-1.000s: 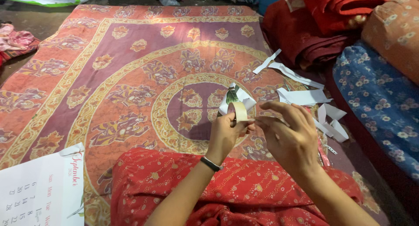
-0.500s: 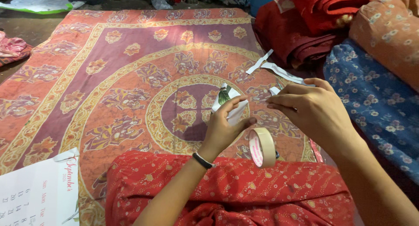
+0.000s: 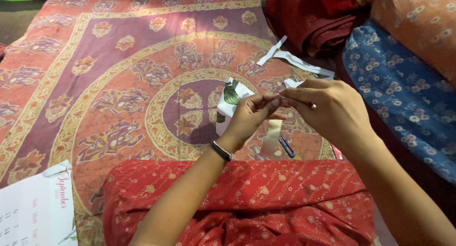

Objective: The person assembles a small white paper box by folding its sides and securing them with clear tape. They use scissors to cut tape and repeatedly adjust the box flaps to ensure the structure holds.

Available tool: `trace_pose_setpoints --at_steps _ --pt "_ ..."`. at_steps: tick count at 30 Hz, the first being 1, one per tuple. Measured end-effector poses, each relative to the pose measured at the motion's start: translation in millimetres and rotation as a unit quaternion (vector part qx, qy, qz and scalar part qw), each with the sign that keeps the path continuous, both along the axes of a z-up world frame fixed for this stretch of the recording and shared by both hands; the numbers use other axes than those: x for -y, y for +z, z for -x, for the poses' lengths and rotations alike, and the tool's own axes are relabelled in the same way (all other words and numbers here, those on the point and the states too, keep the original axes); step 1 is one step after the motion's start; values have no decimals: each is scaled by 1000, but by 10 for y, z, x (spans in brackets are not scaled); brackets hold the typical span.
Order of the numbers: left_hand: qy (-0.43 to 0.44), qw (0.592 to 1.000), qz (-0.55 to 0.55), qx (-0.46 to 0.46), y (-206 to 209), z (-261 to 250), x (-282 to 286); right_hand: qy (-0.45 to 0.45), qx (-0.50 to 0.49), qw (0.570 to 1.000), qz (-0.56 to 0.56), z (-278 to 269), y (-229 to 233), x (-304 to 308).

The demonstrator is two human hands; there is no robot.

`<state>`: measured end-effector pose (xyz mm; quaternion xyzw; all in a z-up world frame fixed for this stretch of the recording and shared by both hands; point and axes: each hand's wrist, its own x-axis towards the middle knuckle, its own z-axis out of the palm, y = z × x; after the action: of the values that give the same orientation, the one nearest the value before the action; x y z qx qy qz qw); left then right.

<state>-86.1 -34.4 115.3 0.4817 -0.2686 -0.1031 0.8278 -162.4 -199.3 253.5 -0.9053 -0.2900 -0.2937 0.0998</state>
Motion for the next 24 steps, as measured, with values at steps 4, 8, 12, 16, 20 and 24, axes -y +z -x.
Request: trace_pose_setpoints --at_steps 4,8,12,16,20,24 --pt "89 995 -10 39 -1 -18 -14 -86 -26 996 3 -5 -111 -44" --pt "196 970 -79 123 -1 -7 -42 -109 -95 983 -113 -257 -399 177" --pt "314 903 -160 245 11 47 -120 -151 -164 964 -147 -986 -1130 651" --pt "155 986 -55 10 52 114 -179 -254 -326 911 -2 -1507 -2667 952" --pt "185 966 -108 142 188 218 -291 -243 -246 934 89 -1607 -3878 1125" --pt "118 984 -98 87 327 216 -349 -233 -287 917 151 -1671 -4072 1141"
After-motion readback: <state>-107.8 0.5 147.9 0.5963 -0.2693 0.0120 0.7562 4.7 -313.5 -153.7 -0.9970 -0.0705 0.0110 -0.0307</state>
